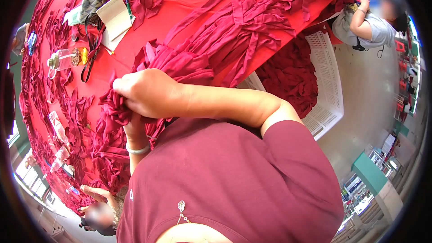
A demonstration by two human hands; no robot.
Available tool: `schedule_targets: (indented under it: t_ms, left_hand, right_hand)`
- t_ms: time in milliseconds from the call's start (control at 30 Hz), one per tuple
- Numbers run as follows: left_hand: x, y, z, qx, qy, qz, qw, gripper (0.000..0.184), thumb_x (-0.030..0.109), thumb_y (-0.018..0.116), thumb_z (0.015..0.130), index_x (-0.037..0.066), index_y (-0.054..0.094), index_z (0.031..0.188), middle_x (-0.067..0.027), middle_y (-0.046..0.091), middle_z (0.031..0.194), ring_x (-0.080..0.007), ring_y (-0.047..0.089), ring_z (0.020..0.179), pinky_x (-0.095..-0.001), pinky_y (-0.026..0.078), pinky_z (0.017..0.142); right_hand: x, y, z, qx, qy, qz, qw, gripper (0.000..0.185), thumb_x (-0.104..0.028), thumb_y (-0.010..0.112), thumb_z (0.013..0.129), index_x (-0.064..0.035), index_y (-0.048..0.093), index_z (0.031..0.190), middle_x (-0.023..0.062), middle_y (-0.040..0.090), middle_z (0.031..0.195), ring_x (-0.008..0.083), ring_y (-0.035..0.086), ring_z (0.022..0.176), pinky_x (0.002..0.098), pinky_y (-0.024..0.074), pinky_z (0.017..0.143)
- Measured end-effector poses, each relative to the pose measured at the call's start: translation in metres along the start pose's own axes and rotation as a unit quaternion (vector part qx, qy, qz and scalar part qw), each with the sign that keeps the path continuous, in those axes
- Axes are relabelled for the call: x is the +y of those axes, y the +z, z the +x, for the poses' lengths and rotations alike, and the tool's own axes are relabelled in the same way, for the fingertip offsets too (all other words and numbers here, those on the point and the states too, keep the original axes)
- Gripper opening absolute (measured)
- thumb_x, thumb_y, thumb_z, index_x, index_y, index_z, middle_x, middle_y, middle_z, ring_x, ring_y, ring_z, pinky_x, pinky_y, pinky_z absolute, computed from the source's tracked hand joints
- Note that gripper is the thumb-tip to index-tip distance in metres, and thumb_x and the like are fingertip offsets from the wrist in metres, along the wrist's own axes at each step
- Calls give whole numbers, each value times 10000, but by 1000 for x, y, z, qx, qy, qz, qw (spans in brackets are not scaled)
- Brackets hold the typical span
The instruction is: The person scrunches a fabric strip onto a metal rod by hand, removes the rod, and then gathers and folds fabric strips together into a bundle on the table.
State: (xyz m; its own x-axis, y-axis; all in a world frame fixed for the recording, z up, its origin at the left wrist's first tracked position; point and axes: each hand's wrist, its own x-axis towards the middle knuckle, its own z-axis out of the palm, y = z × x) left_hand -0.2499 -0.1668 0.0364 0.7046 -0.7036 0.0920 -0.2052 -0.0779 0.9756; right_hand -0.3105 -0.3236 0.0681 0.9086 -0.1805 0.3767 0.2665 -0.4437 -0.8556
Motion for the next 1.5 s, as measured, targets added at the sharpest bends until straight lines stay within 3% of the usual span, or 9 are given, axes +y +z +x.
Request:
schedule_targets:
  t_ms: [67, 200, 300, 433, 533, 667, 867, 1100, 1500]
  left_hand:
    - [-11, -2, -5, -25, -8, 96, 995, 236, -1, 608, 875, 29, 600, 1109, -79, 645, 1059, -199, 618, 978, -328, 454, 914]
    - [-4, 8, -2, -9, -33, -51, 998, 102, -26, 605, 876, 18, 584, 966, -70, 641, 881, -173, 629, 846, -362, 460, 913]
    - [-5, 5, -11, 10, -59, -75, 995, 170, -41, 586, 880, 20, 553, 1035, -73, 626, 906, -174, 628, 862, -409, 440, 983]
    - [-6, 3, -14, 2, -90, -78, 993, 167, -21, 597, 888, 25, 551, 1041, -66, 620, 926, -158, 614, 860, -394, 432, 991]
    - [-4, 5, -12, -1, -121, -81, 989, 169, -9, 602, 894, 27, 551, 1050, -63, 619, 930, -145, 606, 860, -367, 433, 982]
    - [-11, 5, -10, -9, -101, -64, 993, 186, -5, 605, 898, 18, 550, 1074, -64, 615, 944, -142, 608, 881, -316, 467, 911]
    - [-19, 4, -7, -2, -127, -85, 988, 216, -33, 598, 892, 11, 548, 1097, -71, 608, 966, -145, 607, 902, -282, 486, 850]
    - [-20, 2, -5, -18, -133, -66, 989, 232, -46, 599, 886, 9, 546, 1105, -61, 613, 971, -145, 615, 895, -275, 495, 847]
    - [-19, 9, -6, -15, -72, -52, 996, 212, 20, 603, 902, 40, 538, 1103, -54, 620, 983, -140, 604, 925, -295, 444, 915]
  right_hand:
    - [11, -26, 2, -61, 69, 124, 988, 120, -68, 656, 801, -19, 555, 846, 124, 593, 767, 256, 637, 711, 334, 494, 640]
    - [135, -70, -7, 209, 161, 78, 962, 131, -137, 674, 841, -8, 649, 838, 70, 629, 703, 118, 586, 644, 291, 480, 569]
    - [255, -116, -37, 304, 269, -243, 881, 195, -266, 668, 817, -82, 624, 866, 109, 645, 727, 297, 646, 696, 413, 514, 644]
    - [300, -139, -47, 143, 363, -555, 734, 317, -326, 691, 813, -116, 599, 1031, 113, 610, 982, 299, 594, 966, 436, 489, 828]
    - [313, -148, -44, 90, 374, -461, 800, 309, -342, 703, 803, -93, 641, 975, 139, 604, 1050, 328, 583, 1032, 444, 481, 874]
    - [316, -193, -55, 181, 250, -230, 923, 212, -224, 712, 781, -34, 619, 802, 95, 634, 681, 217, 603, 629, 337, 489, 632]
    - [288, -201, -93, 130, 313, -217, 915, 185, -100, 696, 795, -36, 609, 946, 56, 609, 693, 142, 582, 645, 296, 487, 650]
    - [296, -178, -111, 114, 345, -422, 831, 273, -143, 688, 795, -56, 542, 1009, 146, 641, 938, 353, 615, 913, 446, 490, 790]
    - [91, -104, -46, 110, 50, -303, 945, 93, -43, 626, 819, -13, 579, 893, 156, 596, 823, 344, 615, 747, 401, 504, 647]
